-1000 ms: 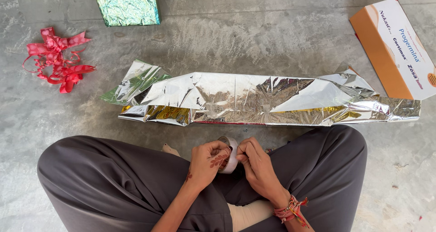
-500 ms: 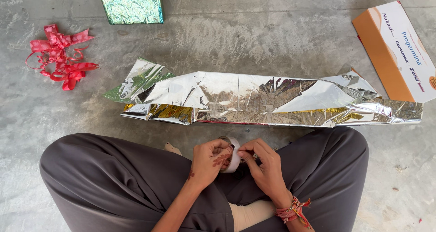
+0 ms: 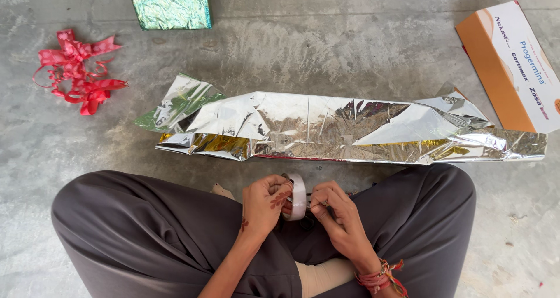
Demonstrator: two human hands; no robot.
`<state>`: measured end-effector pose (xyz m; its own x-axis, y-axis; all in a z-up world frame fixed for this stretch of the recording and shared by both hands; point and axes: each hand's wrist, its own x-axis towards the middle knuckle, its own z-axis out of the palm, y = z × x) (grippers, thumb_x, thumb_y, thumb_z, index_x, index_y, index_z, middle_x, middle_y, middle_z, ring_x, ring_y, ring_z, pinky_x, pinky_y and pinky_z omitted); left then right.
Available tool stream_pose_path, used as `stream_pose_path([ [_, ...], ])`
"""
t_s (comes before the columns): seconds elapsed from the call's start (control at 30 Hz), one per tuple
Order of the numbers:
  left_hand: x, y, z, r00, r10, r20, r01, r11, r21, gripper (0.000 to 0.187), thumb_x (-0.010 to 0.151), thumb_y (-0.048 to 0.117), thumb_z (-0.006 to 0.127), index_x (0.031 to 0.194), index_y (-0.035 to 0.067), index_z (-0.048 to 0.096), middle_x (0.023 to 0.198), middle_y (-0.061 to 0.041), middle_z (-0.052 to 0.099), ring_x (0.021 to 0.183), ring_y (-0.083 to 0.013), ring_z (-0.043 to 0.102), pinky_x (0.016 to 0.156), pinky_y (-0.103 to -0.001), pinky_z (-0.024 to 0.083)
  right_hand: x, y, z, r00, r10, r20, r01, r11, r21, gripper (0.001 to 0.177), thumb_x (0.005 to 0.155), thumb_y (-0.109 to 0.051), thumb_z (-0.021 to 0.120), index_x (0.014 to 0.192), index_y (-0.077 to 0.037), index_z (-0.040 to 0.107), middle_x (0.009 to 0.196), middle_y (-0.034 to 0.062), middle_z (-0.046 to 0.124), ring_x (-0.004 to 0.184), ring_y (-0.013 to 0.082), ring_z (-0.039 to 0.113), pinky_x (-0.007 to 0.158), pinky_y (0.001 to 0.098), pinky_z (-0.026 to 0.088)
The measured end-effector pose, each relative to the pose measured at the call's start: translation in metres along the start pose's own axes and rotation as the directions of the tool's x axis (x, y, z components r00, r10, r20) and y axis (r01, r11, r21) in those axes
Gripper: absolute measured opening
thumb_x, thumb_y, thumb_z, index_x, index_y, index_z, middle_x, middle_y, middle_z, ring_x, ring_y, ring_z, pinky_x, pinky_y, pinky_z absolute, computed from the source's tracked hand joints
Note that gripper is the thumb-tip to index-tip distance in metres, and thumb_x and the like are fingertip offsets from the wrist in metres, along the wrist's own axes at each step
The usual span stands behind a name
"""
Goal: The person wraps a rectangular box with gold foil paper, folding the edges and securing them with clear tape. They use scissors to cut tape and smooth the paper around the box.
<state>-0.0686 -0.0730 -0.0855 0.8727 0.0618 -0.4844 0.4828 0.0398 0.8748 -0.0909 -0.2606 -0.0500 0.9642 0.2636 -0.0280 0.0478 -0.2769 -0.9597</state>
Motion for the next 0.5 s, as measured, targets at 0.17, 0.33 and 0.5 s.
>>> stream_pose_path([
  [0.17, 0.012, 0.005, -0.011, 0.989, -0.096, -0.109, 0.082, 0.988, -0.132, 0.022, 0.089, 0.016, 0.070, 0.097, -0.004, 0.075, 0.073, -0.006, 0.076, 0.056, -0.0124, 0.071, 0.050, -0.029, 0.058, -0.011, 0.013, -0.008, 0.998, -0.022, -0.052, 0.040, 0.916, 0.398, 0.005, 0.103, -0.008, 0.059, 0.100, -0.005, 0.058, 0.111, 0.0099, 0.063, 0.105, 0.0179, 0.059, 0.096, 0.0317, 0.046],
  [0.33, -0.001, 0.004, -0.010, 0.971, 0.234, -0.040, -0.215, 0.937, 0.274, 0.024, 0.088, 0.021, 0.071, 0.095, -0.002, 0.076, 0.071, -0.013, 0.076, 0.060, -0.0182, 0.074, 0.055, -0.033, 0.057, -0.021, 0.018, -0.018, 0.962, 0.216, -0.165, -0.062, 0.765, 0.641, 0.009, 0.100, -0.009, 0.060, 0.104, 0.000, 0.061, 0.107, 0.0131, 0.065, 0.101, 0.0200, 0.062, 0.096, 0.0371, 0.049],
  [0.5, -0.011, -0.009, 0.011, 0.782, 0.462, 0.420, -0.598, 0.362, 0.715, 0.022, 0.090, 0.024, 0.071, 0.085, 0.002, 0.069, 0.074, -0.016, 0.070, 0.071, -0.0312, 0.071, 0.066, -0.043, 0.056, -0.020, 0.021, -0.024, 0.920, 0.249, -0.303, -0.016, 0.796, 0.605, 0.008, 0.092, 0.000, 0.070, 0.098, 0.000, 0.064, 0.093, 0.0131, 0.069, 0.089, 0.0198, 0.065, 0.086, 0.0370, 0.053],
])
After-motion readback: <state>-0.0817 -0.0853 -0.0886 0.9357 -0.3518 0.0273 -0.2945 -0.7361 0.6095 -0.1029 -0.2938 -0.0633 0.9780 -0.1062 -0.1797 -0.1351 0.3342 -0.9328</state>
